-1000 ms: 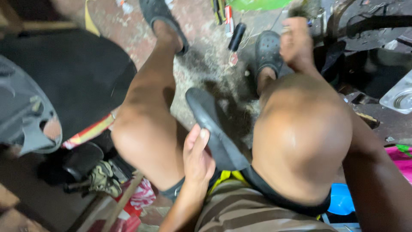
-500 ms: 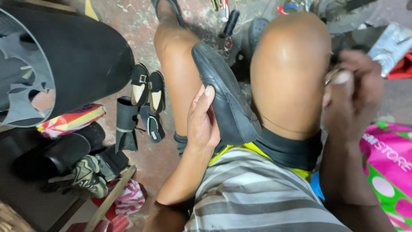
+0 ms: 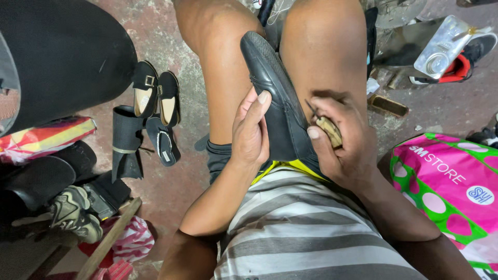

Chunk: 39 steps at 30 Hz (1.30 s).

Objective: The person stitches a black shoe by hand, using a needle and thread to join the upper to the sole while holding it on their lap.

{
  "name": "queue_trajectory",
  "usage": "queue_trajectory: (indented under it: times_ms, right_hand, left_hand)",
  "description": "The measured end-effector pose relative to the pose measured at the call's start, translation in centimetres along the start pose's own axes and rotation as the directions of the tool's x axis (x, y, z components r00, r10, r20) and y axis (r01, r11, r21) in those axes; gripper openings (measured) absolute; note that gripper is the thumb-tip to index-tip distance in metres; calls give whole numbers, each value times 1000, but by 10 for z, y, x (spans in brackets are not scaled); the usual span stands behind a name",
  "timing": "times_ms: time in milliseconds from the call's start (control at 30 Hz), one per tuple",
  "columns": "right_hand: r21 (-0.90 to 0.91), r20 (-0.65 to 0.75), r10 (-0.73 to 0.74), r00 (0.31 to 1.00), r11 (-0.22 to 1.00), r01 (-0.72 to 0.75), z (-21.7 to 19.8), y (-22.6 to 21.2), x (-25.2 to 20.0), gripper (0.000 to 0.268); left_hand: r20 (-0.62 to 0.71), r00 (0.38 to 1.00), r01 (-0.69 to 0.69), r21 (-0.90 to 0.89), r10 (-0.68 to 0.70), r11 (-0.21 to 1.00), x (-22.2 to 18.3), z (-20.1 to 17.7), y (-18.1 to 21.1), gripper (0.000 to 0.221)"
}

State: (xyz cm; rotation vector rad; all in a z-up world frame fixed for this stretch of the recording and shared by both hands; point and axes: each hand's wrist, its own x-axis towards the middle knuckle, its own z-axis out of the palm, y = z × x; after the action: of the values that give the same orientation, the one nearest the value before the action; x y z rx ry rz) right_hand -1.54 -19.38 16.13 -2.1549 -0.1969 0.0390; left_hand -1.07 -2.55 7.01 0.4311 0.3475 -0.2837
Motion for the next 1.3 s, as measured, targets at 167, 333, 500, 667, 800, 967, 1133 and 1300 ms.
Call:
queue_trajectory:
  times_ms: [167, 333, 500, 667, 800, 967, 1133, 1300]
  right_hand:
    - [-30, -5, -132, 991, 991, 132, 8, -3, 4, 31]
    - [-34, 42, -151, 988, 988, 152, 10, -6, 7, 32]
    - [-23, 45, -192, 980, 981, 193, 10, -3, 12, 26]
    - [-52, 52, -211, 976, 975, 214, 8, -4, 15, 26]
    - [-14, 70, -196, 978, 980, 197, 8, -3, 15, 33]
    - [-28, 72, -216, 974, 975, 218, 8, 2, 18, 35]
    - [-78, 96, -241, 966, 965, 249, 6, 1, 21, 34]
    - [-20, 109, -224, 968, 974, 228, 6, 3, 18, 32]
  left_hand:
    - [-18, 999, -38, 37, 39, 999, -4, -1, 1, 39]
    - [-9, 999, -51, 51, 52, 997, -12, -1, 6, 40]
    - [-13, 996, -89, 88, 91, 992, -16, -6, 6, 35]
    - [-4, 995, -97, 92, 98, 991, -15, -8, 6, 34]
    - [-22, 995, -91, 89, 93, 992, -14, -9, 7, 35]
    - [-27, 995, -95, 105, 98, 990, -13, -6, 8, 36]
    - [-35, 993, -108, 99, 112, 989, -12, -4, 10, 34]
    - [-76, 993, -88, 36, 91, 995, -17, 0, 15, 41]
